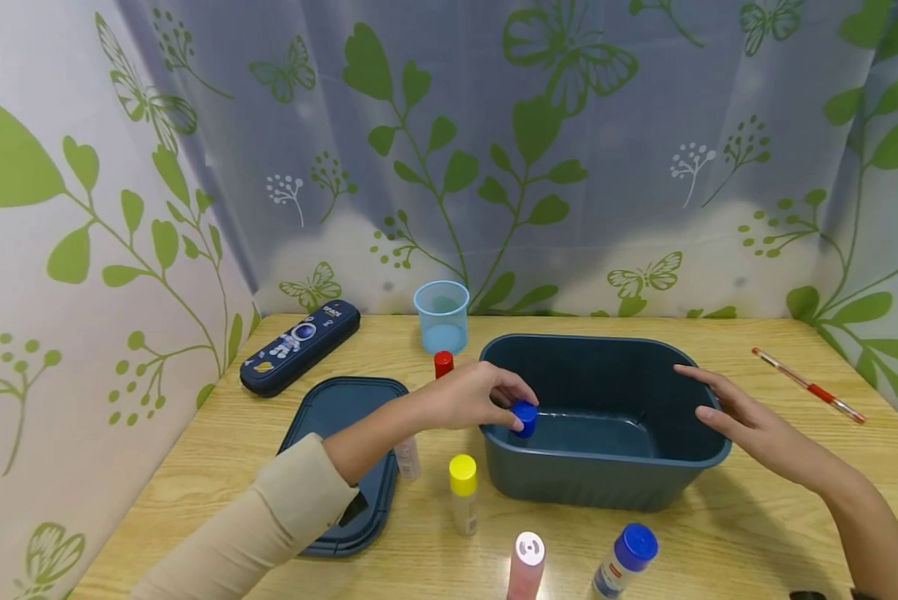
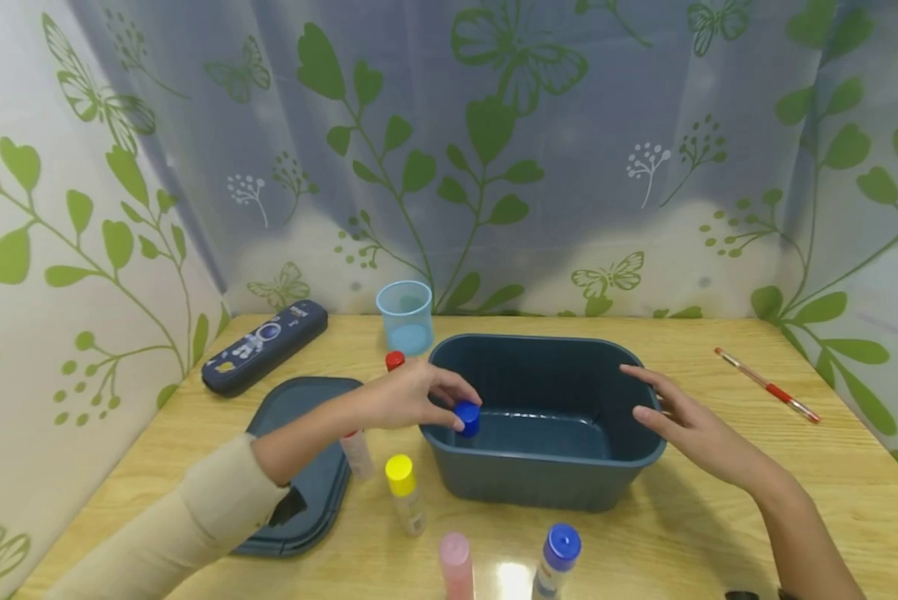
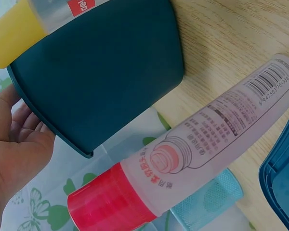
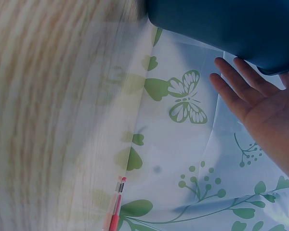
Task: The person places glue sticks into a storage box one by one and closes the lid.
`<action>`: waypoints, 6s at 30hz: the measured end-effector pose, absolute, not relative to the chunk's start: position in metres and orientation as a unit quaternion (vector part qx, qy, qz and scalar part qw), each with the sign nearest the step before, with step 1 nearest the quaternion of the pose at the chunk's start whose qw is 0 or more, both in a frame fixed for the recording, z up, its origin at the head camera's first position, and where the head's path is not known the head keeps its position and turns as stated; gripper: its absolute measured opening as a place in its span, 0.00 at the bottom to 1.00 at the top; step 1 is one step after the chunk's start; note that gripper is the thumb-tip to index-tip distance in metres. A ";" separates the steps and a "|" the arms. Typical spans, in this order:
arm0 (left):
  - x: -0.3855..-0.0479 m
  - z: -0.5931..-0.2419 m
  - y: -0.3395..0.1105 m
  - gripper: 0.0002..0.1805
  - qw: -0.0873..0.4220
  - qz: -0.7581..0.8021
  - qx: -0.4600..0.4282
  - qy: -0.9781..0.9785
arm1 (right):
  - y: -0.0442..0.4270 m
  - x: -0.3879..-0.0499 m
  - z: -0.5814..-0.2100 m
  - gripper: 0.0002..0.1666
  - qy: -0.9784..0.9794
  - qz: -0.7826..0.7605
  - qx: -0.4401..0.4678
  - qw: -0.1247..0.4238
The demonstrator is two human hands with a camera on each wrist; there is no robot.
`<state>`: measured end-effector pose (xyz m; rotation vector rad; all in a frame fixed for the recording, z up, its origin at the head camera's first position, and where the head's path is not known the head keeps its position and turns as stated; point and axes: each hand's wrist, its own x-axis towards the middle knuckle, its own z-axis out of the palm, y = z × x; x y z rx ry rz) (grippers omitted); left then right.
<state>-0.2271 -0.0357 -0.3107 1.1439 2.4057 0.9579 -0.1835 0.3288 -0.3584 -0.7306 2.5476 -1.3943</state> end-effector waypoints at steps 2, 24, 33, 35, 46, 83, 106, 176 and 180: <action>-0.227 -0.310 -0.036 0.16 0.155 0.331 0.405 0.838 | 0.329 -0.183 -0.358 0.31 0.848 -0.465 -0.243 0.074; -0.224 -0.304 -0.035 0.17 0.161 0.268 0.433 0.846 | 0.328 -0.182 -0.357 0.31 0.852 -0.459 -0.240 0.073; -0.223 -0.303 -0.035 0.18 0.159 0.268 0.430 0.847 | 0.328 -0.182 -0.356 0.31 0.855 -0.455 -0.237 0.074; -0.223 -0.302 -0.035 0.18 0.155 0.283 0.429 0.844 | 0.328 -0.183 -0.357 0.31 0.855 -0.455 -0.237 0.073; -0.202 -0.286 -0.022 0.17 0.139 0.501 0.472 0.712 | 0.328 -0.182 -0.356 0.31 0.861 -0.447 -0.231 0.074; -0.150 -0.330 0.033 0.18 0.365 0.467 0.412 0.692 | 0.328 -0.184 -0.358 0.31 0.867 -0.435 -0.235 0.060; -0.147 -0.327 0.033 0.16 0.322 0.477 0.410 0.708 | 0.328 -0.184 -0.358 0.31 0.866 -0.437 -0.235 0.059; -0.243 -0.274 -0.023 0.15 0.044 0.557 0.250 0.791 | 0.329 -0.182 -0.358 0.31 0.852 -0.457 -0.245 0.073; -0.243 -0.285 -0.022 0.16 0.052 0.548 0.248 0.797 | 0.330 -0.182 -0.358 0.31 0.851 -0.459 -0.245 0.075</action>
